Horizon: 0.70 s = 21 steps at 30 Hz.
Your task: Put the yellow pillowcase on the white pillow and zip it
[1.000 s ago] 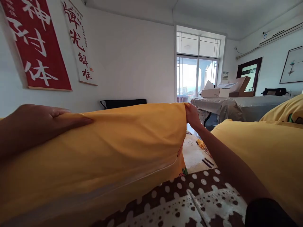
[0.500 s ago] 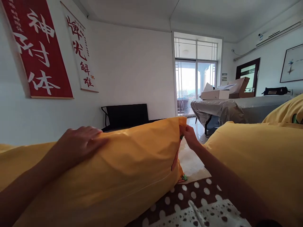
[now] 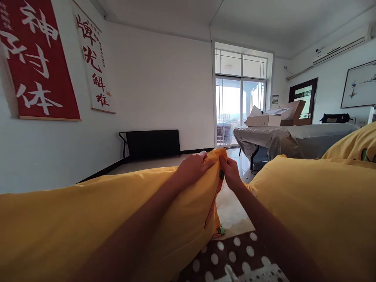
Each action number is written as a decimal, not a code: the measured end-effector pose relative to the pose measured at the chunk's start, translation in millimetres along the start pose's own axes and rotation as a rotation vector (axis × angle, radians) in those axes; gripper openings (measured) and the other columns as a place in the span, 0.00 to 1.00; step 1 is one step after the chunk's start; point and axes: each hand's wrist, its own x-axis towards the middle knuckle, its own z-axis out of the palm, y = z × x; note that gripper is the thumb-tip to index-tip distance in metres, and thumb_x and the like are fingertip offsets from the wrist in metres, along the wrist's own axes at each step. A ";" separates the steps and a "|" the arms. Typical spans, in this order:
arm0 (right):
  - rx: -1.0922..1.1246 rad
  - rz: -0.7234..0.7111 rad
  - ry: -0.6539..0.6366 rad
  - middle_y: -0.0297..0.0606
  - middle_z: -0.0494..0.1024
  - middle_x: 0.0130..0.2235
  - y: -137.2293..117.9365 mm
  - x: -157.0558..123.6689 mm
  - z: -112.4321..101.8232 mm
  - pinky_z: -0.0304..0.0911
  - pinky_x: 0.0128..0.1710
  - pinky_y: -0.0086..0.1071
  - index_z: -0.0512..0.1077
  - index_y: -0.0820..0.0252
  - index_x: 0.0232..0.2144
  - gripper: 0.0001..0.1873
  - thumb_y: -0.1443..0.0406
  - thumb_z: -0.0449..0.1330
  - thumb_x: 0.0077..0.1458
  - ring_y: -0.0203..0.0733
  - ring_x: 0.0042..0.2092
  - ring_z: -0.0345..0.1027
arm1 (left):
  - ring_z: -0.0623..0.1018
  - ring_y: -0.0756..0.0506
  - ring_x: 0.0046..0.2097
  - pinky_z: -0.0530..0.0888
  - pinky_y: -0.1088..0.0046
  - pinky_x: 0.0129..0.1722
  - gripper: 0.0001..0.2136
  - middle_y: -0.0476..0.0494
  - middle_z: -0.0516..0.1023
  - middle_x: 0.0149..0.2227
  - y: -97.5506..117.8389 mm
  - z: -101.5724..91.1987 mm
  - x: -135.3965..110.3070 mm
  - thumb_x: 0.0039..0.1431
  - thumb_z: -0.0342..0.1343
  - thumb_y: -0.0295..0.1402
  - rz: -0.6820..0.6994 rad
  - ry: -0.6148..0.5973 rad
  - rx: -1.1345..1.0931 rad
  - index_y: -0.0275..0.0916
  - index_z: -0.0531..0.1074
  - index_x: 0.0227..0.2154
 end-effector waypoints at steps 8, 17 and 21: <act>0.254 0.042 0.037 0.35 0.73 0.29 24.1 -2.6 -6.7 0.59 0.33 0.30 0.71 0.60 0.27 0.21 0.47 0.62 0.45 0.36 0.32 0.63 | 0.70 0.47 0.32 0.62 0.71 0.33 0.17 0.47 0.72 0.28 -5.3 0.1 13.3 0.58 0.46 0.48 0.048 0.065 -0.072 0.38 0.62 0.25; 0.031 0.040 -0.311 0.37 0.76 0.37 73.5 -37.4 -34.6 0.61 0.42 0.34 0.75 0.58 0.37 0.17 0.54 0.64 0.47 0.41 0.39 0.65 | 0.75 0.41 0.36 0.64 0.70 0.29 0.11 0.40 0.76 0.36 21.8 11.5 30.0 0.55 0.49 0.40 -0.083 -0.147 0.336 0.39 0.72 0.33; -0.019 0.075 -0.462 0.37 0.76 0.42 76.1 -40.7 -46.8 0.62 0.44 0.36 0.72 0.56 0.47 0.24 0.53 0.63 0.47 0.42 0.42 0.66 | 0.75 0.37 0.35 0.62 0.68 0.29 0.14 0.38 0.75 0.31 29.8 15.7 30.8 0.56 0.42 0.29 -0.104 -0.016 0.506 0.41 0.73 0.37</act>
